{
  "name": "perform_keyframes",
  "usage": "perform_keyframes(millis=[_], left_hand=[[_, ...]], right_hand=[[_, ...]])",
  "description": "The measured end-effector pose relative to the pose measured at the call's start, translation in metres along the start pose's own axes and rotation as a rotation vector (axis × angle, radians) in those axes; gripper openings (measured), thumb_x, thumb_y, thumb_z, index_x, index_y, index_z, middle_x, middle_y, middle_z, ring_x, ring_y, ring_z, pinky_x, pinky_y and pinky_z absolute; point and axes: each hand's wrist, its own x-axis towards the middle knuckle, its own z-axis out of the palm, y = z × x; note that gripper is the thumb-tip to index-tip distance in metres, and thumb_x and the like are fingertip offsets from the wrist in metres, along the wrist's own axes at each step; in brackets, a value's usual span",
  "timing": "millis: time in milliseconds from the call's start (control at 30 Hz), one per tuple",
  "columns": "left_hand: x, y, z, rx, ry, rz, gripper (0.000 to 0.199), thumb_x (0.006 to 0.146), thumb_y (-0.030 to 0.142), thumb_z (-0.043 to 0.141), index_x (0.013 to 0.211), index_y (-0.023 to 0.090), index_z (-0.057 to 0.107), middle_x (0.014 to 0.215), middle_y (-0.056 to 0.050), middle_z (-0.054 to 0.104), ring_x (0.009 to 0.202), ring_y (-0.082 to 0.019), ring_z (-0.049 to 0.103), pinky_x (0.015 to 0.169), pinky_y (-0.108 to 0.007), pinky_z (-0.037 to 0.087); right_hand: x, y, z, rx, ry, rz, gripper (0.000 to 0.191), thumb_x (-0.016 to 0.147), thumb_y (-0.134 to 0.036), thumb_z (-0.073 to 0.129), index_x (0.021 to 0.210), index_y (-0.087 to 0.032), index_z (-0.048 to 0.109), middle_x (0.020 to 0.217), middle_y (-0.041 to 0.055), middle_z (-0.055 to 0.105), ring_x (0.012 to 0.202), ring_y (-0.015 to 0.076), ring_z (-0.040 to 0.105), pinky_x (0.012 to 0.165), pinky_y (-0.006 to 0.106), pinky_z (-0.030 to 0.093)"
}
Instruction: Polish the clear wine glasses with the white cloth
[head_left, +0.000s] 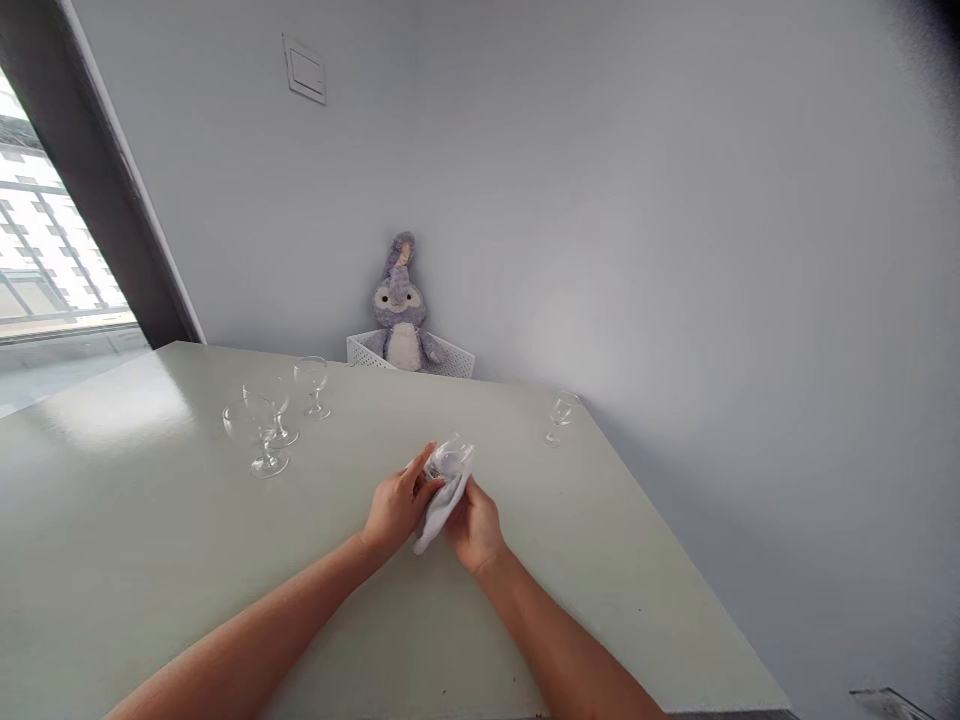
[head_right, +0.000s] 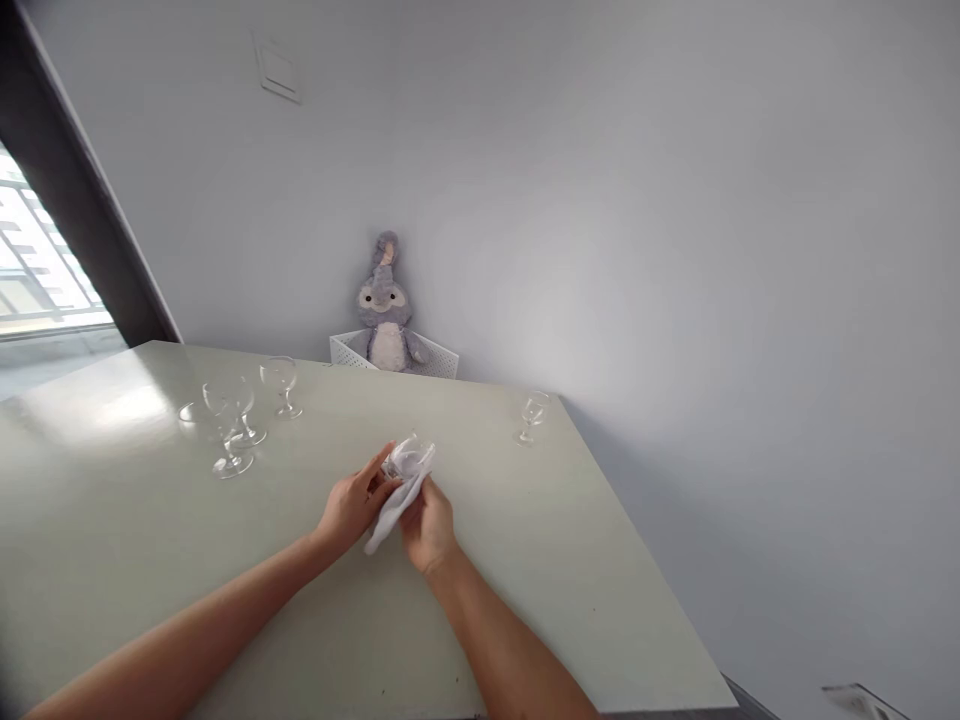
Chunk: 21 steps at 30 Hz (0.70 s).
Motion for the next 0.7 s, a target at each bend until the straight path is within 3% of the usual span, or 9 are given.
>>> perform_keyframes(millis=[100, 167, 267, 333, 400, 533, 600, 700], left_hand=[[-0.003, 0.006, 0.003, -0.018, 0.101, 0.065, 0.046, 0.086, 0.031, 0.036, 0.132, 0.028, 0.031, 0.098, -0.006, 0.051, 0.086, -0.016, 0.052, 0.076, -0.030, 0.041], [-0.005, 0.008, 0.005, 0.013, 0.147, 0.110, 0.046, 0.085, 0.026, 0.036, 0.131, 0.029, 0.033, 0.117, -0.009, 0.044, 0.105, -0.021, 0.045, 0.087, -0.039, 0.037], [-0.004, 0.009, 0.003, -0.037, 0.095, 0.153, 0.044, 0.085, 0.024, 0.036, 0.128, 0.030, 0.036, 0.134, -0.007, 0.032, 0.124, -0.025, 0.028, 0.099, -0.046, 0.023], [-0.001, 0.008, -0.002, -0.215, -0.029, 0.109, 0.041, 0.086, 0.029, 0.035, 0.126, 0.028, 0.039, 0.134, -0.006, 0.037, 0.125, -0.024, 0.028, 0.100, -0.043, 0.024], [0.004, 0.006, -0.011, -0.470, -0.157, -0.011, 0.044, 0.085, 0.037, 0.037, 0.127, 0.023, 0.036, 0.126, -0.009, 0.047, 0.117, -0.024, 0.040, 0.094, -0.039, 0.034], [0.010, 0.006, -0.029, -0.864, -0.341, -0.223, 0.061, 0.075, 0.045, 0.053, 0.124, 0.016, 0.032, 0.111, -0.014, 0.059, 0.097, -0.024, 0.056, 0.080, -0.035, 0.043], [0.011, 0.007, -0.035, -0.934, -0.369, -0.254, 0.058, 0.070, 0.042, 0.061, 0.117, 0.016, 0.038, 0.110, -0.014, 0.059, 0.098, -0.024, 0.056, 0.081, -0.035, 0.043], [0.012, 0.004, -0.035, -0.964, -0.298, -0.290, 0.053, 0.068, 0.038, 0.065, 0.111, 0.018, 0.042, 0.111, -0.013, 0.059, 0.103, -0.023, 0.054, 0.088, -0.037, 0.039]], right_hand=[[-0.010, 0.006, 0.009, -0.070, -0.039, -0.049, 0.030, 0.076, -0.049, 0.049, 0.091, -0.024, 0.056, 0.093, 0.0042, 0.061, 0.076, 0.0177, 0.058, 0.056, 0.027, 0.045], [-0.011, 0.008, 0.009, -0.107, -0.026, -0.041, 0.028, 0.073, -0.049, 0.053, 0.087, -0.025, 0.054, 0.086, 0.0028, 0.061, 0.072, 0.0164, 0.056, 0.054, 0.025, 0.044], [-0.008, 0.007, 0.003, -0.095, 0.012, -0.026, 0.028, 0.071, -0.049, 0.056, 0.081, -0.023, 0.052, 0.074, 0.0006, 0.058, 0.063, 0.0143, 0.054, 0.051, 0.024, 0.041], [-0.005, 0.004, 0.000, -0.094, 0.030, -0.007, 0.030, 0.070, -0.049, 0.058, 0.078, -0.021, 0.051, 0.067, -0.0011, 0.054, 0.057, 0.0124, 0.050, 0.051, 0.024, 0.039], [-0.005, 0.002, -0.002, -0.187, -0.002, 0.009, 0.032, 0.069, -0.049, 0.059, 0.074, -0.019, 0.051, 0.061, -0.0029, 0.050, 0.052, 0.0105, 0.045, 0.050, 0.023, 0.037], [-0.009, 0.002, -0.002, -0.626, -0.077, -0.103, 0.028, 0.074, -0.045, 0.053, 0.070, -0.017, 0.053, 0.056, -0.0038, 0.046, 0.051, 0.0098, 0.039, 0.050, 0.022, 0.033], [-0.010, 0.001, -0.005, -0.837, -0.058, -0.224, 0.025, 0.079, -0.041, 0.047, 0.076, -0.018, 0.056, 0.059, -0.0025, 0.049, 0.054, 0.0112, 0.042, 0.052, 0.022, 0.033], [-0.005, -0.004, -0.018, -1.032, 0.007, -0.360, 0.025, 0.081, -0.039, 0.042, 0.082, -0.020, 0.058, 0.060, -0.0010, 0.052, 0.056, 0.0130, 0.045, 0.054, 0.023, 0.034]])
